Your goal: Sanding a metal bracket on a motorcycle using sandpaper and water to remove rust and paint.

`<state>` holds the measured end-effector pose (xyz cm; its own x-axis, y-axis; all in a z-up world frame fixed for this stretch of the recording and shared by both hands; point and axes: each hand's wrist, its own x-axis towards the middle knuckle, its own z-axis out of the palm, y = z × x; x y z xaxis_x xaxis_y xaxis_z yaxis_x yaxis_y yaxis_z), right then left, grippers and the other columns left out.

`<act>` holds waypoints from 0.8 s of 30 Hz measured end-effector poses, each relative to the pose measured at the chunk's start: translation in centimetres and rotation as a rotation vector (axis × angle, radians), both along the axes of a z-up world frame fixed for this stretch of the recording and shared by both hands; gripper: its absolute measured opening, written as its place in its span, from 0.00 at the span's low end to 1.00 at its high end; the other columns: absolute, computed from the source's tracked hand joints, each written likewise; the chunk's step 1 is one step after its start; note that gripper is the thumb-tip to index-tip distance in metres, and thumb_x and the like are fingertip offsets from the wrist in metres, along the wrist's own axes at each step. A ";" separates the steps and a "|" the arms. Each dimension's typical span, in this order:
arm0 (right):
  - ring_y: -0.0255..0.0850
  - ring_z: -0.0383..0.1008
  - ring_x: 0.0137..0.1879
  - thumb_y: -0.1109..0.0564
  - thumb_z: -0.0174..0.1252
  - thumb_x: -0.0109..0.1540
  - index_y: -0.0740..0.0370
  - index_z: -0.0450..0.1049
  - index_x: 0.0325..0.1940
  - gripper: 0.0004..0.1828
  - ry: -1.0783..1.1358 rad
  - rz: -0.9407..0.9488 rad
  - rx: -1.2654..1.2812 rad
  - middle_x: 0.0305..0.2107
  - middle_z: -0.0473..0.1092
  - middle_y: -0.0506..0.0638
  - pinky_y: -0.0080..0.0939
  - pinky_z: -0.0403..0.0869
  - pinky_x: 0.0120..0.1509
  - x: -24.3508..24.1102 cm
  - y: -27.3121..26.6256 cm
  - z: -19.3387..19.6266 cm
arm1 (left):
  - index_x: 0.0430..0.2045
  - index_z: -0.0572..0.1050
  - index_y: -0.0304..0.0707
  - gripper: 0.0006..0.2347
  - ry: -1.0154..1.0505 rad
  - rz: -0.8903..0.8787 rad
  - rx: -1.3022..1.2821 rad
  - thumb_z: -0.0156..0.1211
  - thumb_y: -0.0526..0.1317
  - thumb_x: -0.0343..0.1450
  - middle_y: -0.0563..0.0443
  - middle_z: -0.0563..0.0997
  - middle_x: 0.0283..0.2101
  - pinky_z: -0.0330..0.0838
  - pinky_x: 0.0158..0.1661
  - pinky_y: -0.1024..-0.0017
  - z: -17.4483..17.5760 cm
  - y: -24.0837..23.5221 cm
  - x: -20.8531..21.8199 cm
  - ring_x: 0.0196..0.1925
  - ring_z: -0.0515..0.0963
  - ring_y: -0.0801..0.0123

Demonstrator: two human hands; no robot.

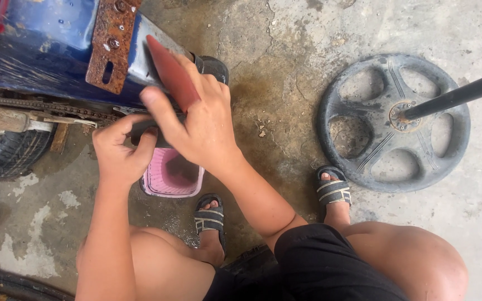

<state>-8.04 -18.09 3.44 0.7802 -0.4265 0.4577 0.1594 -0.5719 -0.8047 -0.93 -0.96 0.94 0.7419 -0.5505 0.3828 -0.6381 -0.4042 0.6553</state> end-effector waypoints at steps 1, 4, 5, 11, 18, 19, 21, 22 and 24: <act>0.50 0.79 0.51 0.38 0.43 0.75 0.37 0.56 0.78 0.26 -0.001 -0.001 0.001 0.67 0.72 0.41 0.50 0.71 0.62 0.6 0.6 -1.2 | 0.37 0.82 0.32 0.09 -0.001 -0.001 0.001 0.55 0.27 0.67 0.50 0.84 0.34 0.72 0.38 0.74 -0.1 0.1 0.0 0.33 0.78 0.75; 0.63 0.74 0.66 0.48 0.42 0.77 0.59 0.62 0.72 0.22 -0.110 -0.103 0.006 0.64 0.68 0.62 0.63 0.71 0.71 1.8 2.0 -3.6 | 0.36 0.82 0.30 0.08 0.003 0.024 -0.015 0.57 0.25 0.69 0.50 0.83 0.31 0.70 0.34 0.74 0.0 0.1 0.0 0.29 0.73 0.76; 0.66 0.63 0.75 0.51 0.39 0.78 0.62 0.56 0.75 0.23 -0.100 -0.047 0.024 0.70 0.60 0.67 0.67 0.66 0.79 1.6 2.4 -3.7 | 0.36 0.82 0.30 0.08 0.003 0.025 -0.022 0.56 0.25 0.68 0.50 0.83 0.32 0.70 0.35 0.74 0.1 0.0 -0.1 0.30 0.73 0.76; 0.63 0.33 0.87 0.33 0.20 0.72 0.66 0.35 0.82 0.43 0.097 0.092 0.100 0.79 0.38 0.71 0.77 0.32 0.87 2.2 2.9 -1.9 | 0.33 0.80 0.31 0.07 -0.021 0.023 -0.010 0.55 0.27 0.67 0.53 0.78 0.27 0.66 0.34 0.73 0.1 0.6 0.2 0.28 0.70 0.77; 0.55 0.32 0.87 0.30 0.17 0.69 0.67 0.34 0.80 0.46 0.193 0.194 0.196 0.79 0.37 0.69 0.55 0.25 0.88 2.3 0.1 1.5 | 0.38 0.82 0.28 0.09 -0.027 0.026 -0.031 0.57 0.26 0.69 0.45 0.85 0.39 0.76 0.42 0.72 0.7 0.7 0.2 0.39 0.83 0.69; 0.55 0.32 0.87 0.30 0.17 0.69 0.67 0.34 0.80 0.46 0.181 0.192 0.187 0.79 0.37 0.69 0.55 0.25 0.88 2.4 0.4 1.1 | 0.38 0.82 0.28 0.09 -0.039 0.024 -0.040 0.57 0.26 0.69 0.45 0.85 0.39 0.76 0.42 0.72 0.8 0.7 0.3 0.39 0.83 0.69; 0.60 0.35 0.85 0.33 0.23 0.70 0.70 0.36 0.80 0.45 0.173 0.150 0.199 0.78 0.38 0.71 0.63 0.25 0.86 2.5 1.2 0.0 | 0.38 0.83 0.32 0.09 0.002 0.086 -0.008 0.57 0.28 0.69 0.49 0.86 0.39 0.76 0.44 0.74 0.7 1.0 0.3 0.41 0.83 0.71; 0.60 0.35 0.85 0.33 0.23 0.70 0.70 0.36 0.80 0.45 0.196 0.153 0.208 0.78 0.38 0.71 0.63 0.25 0.86 3.7 0.5 -0.6 | 0.38 0.83 0.32 0.09 0.026 0.090 0.002 0.57 0.28 0.69 0.49 0.86 0.39 0.76 0.44 0.74 0.5 1.1 0.3 0.41 0.83 0.71; 0.45 0.75 0.67 0.36 0.22 0.76 0.44 0.38 0.81 0.31 0.122 0.127 0.173 0.52 0.77 0.44 0.70 0.31 0.90 6.2 -1.5 -1.7 | 0.40 0.82 0.28 0.09 0.007 0.078 -0.059 0.58 0.26 0.71 0.47 0.84 0.38 0.71 0.39 0.75 0.0 0.5 0.8 0.39 0.80 0.72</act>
